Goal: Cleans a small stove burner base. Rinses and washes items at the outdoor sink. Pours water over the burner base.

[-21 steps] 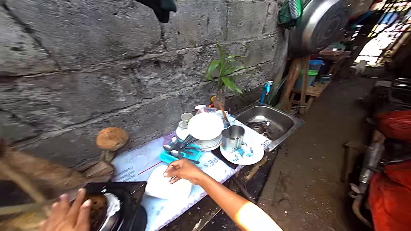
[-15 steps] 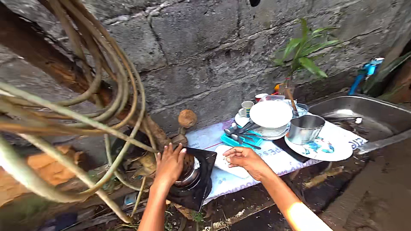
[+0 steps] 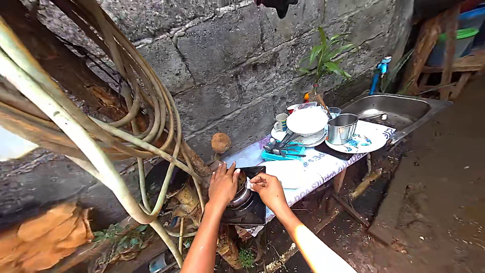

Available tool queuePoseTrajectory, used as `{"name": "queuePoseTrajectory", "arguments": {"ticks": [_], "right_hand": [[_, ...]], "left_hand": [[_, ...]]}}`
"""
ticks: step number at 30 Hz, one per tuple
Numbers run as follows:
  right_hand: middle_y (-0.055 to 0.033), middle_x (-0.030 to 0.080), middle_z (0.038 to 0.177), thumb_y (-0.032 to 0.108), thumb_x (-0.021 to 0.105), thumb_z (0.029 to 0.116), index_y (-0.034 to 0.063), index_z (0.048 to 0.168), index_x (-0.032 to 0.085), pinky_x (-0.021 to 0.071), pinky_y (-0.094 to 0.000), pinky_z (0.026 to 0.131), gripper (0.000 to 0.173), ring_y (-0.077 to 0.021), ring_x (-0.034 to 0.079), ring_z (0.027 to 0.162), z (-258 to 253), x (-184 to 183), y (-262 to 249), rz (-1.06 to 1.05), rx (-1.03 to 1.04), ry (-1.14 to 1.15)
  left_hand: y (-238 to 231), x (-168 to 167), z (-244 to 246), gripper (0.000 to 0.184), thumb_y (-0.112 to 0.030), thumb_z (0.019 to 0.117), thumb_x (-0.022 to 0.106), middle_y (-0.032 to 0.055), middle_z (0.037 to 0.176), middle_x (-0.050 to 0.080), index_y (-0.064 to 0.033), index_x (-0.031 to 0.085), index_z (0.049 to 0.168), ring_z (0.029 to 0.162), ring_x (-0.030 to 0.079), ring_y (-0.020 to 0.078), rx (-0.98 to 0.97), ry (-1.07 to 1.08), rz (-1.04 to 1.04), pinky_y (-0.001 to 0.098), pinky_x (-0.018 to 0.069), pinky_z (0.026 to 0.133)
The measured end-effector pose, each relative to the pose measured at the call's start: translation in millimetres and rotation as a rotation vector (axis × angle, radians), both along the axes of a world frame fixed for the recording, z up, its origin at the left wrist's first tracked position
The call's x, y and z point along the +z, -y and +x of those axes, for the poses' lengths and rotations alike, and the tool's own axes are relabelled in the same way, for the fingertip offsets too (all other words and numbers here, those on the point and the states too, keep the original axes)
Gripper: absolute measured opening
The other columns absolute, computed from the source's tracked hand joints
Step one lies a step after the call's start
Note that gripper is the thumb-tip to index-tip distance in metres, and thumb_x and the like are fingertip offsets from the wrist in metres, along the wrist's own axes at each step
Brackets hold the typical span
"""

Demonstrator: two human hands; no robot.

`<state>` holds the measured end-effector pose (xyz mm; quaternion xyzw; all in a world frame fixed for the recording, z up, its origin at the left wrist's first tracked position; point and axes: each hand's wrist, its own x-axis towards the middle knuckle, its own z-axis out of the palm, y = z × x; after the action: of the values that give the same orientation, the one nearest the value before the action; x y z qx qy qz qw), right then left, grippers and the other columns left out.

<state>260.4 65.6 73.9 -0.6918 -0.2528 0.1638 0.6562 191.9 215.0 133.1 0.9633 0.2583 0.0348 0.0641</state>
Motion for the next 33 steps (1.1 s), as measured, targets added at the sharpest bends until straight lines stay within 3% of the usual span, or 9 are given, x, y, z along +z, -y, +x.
{"name": "queuePoseTrajectory", "arguments": {"ticks": [4,9,11,14,16,19,24,28,33], "right_hand": [[-0.0096,0.075,0.105,0.008,0.069,0.0939,0.0023,0.103,0.075,0.0585,-0.0319,0.09,0.013,-0.0147,0.073,0.094,-14.6,-3.5,-6.4,-0.05,-0.098,0.147],[-0.0143,0.068,0.129,0.006,0.046,0.1055,-0.0007,0.132,0.064,0.0545,-0.0339,0.103,0.032,-0.0175,0.069,0.116,-19.2,-14.7,5.2,0.122,-0.052,0.038],[-0.0165,0.056,0.147,0.012,0.041,0.1079,-0.0012,0.147,0.051,0.0448,-0.0352,0.115,0.042,-0.0195,0.057,0.135,-22.3,-13.5,10.4,0.134,0.021,0.016],[-0.0165,0.024,0.168,0.008,0.038,0.1048,0.0007,0.162,0.021,0.0251,-0.0352,0.126,0.06,-0.0197,0.028,0.155,-33.1,-6.0,15.1,-0.021,0.177,0.077],[-0.0179,0.011,0.171,0.002,0.04,0.0994,0.0001,0.163,0.008,0.0163,-0.0385,0.128,0.071,-0.0229,0.017,0.158,-44.7,2.1,13.0,-0.196,0.198,0.175],[-0.0232,0.005,0.17,-0.003,0.043,0.0941,-0.0064,0.161,0.003,-0.0012,-0.0488,0.129,0.078,-0.0322,0.006,0.16,-59.4,7.5,4.6,-0.339,0.18,0.297],[-0.0248,0.004,0.17,-0.002,0.042,0.0954,-0.0075,0.16,0.003,0.0005,-0.0459,0.129,0.076,-0.0321,0.007,0.159,-64.1,11.2,-4.1,-0.382,0.172,0.312],[-0.0222,0.002,0.171,-0.002,0.042,0.0961,-0.0023,0.162,-0.005,0.0099,-0.0425,0.13,0.08,-0.0334,0.011,0.159,-65.3,10.9,-7.7,-0.312,0.117,0.207],[-0.021,0.001,0.171,-0.002,0.04,0.094,-0.001,0.162,-0.005,0.0101,-0.0434,0.13,0.082,-0.0321,0.009,0.159,-70.3,2.8,-16.5,-0.168,0.058,0.103]], "left_hand": [[3.4,2.7,-0.1,0.058,-0.048,0.111,0.02,0.0126,0.168,0.028,-0.0237,0.036,0.16,0.157,0.019,0.0307,0.021,-0.025,0.005,0.0543,0.0138,0.126],[-8.6,2.7,-3.8,0.061,-0.049,0.1109,0.017,0.0154,0.169,0.021,-0.0198,0.033,0.162,0.158,0.013,0.0328,-0.041,0.107,-0.185,0.0572,0.0069,0.126],[-22.8,6.0,-7.1,0.06,-0.042,0.1119,0.018,0.0165,0.167,0.028,-0.0109,0.034,0.16,0.157,0.02,0.0308,-0.083,0.336,-0.433,0.054,0.0108,0.128],[-37.0,16.3,-16.4,0.057,-0.032,0.1134,0.017,0.0171,0.157,0.045,-0.0003,0.046,0.151,0.149,0.038,0.0268,-0.047,0.571,-0.639,0.046,0.0271,0.123],[-44.3,17.7,-20.9,0.057,-0.032,0.1137,0.016,0.0149,0.155,0.048,-0.0001,0.05,0.148,0.147,0.041,0.0252,-0.03,0.575,-0.654,0.0453,0.0291,0.122],[-47.4,12.2,-24.2,0.055,-0.034,0.1133,0.021,0.0122,0.156,0.049,-0.0054,0.051,0.149,0.149,0.038,0.026,-0.063,0.481,-0.506,0.0485,0.0264,0.124],[-27.5,4.9,-17.7,0.056,-0.047,0.1112,0.021,0.0111,0.168,0.027,-0.0245,0.04,0.159,0.158,0.017,0.0292,-0.198,0.189,-0.15,0.0559,0.0111,0.127],[-14.7,0.3,-14.6,0.055,-0.05,0.1107,0.017,0.0049,0.168,0.028,-0.035,0.04,0.158,0.157,0.019,0.0257,-0.218,0.069,-0.117,0.0562,0.0085,0.127],[-13.8,-1.4,-13.3,0.053,-0.045,0.1114,0.017,0.0004,0.166,0.035,-0.0344,0.043,0.157,0.156,0.022,0.022,-0.209,0.059,-0.105,0.0538,0.0101,0.127]]}}
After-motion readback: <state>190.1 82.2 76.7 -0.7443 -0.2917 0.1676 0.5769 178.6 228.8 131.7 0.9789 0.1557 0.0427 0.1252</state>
